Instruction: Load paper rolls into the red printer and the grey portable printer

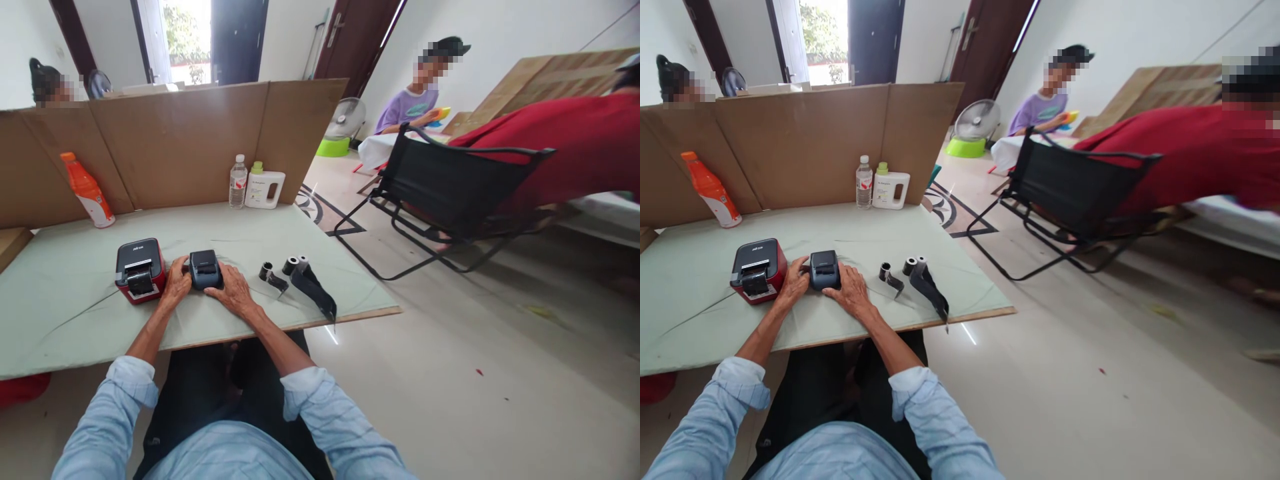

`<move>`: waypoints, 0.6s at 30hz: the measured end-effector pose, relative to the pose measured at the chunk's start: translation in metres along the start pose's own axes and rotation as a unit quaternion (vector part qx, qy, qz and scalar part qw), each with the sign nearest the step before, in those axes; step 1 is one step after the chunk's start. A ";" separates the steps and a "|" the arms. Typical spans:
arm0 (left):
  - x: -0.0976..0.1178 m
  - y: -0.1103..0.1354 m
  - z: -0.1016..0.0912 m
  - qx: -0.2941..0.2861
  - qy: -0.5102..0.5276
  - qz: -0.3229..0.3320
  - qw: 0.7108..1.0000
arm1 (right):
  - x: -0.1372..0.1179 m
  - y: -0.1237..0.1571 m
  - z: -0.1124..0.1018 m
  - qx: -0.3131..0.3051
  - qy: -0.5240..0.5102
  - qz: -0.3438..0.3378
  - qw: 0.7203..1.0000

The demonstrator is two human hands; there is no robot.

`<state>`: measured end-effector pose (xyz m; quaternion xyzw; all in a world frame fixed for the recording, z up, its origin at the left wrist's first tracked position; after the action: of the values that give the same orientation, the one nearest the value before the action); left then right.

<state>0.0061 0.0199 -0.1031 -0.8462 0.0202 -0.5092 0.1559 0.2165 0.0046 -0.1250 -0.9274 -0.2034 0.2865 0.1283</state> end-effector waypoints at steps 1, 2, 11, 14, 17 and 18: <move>0.000 0.002 0.000 0.018 -0.012 0.020 1.000 | 0.000 0.000 0.000 -0.002 0.002 0.002 1.000; 0.001 0.003 0.000 0.034 -0.025 0.039 0.998 | 0.000 0.000 0.001 -0.003 0.004 0.003 1.000; 0.004 0.001 0.000 0.053 -0.080 0.047 0.994 | 0.004 0.000 0.004 -0.002 0.002 0.001 1.000; 0.004 0.003 0.000 0.010 -0.058 0.025 0.998 | 0.004 0.000 0.005 0.002 0.001 0.000 1.000; 0.005 0.006 0.000 -0.008 -0.043 0.033 0.999 | 0.003 0.001 0.003 -0.002 0.005 -0.001 1.000; 0.006 0.007 -0.001 -0.008 -0.042 0.038 0.998 | 0.002 0.001 0.003 -0.003 0.006 -0.001 1.000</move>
<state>0.0091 0.0122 -0.1000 -0.8669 0.0499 -0.4664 0.1689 0.2170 0.0045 -0.1284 -0.9293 -0.2042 0.2804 0.1266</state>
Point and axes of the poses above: each hand's wrist, its own y-axis away from the middle knuckle, its own z-axis out of the palm, x = y × z, the point moved 3 cm from there along -y, towards the middle knuckle, and after that the axes turned 8 degrees about y, right-handed, at the moved point
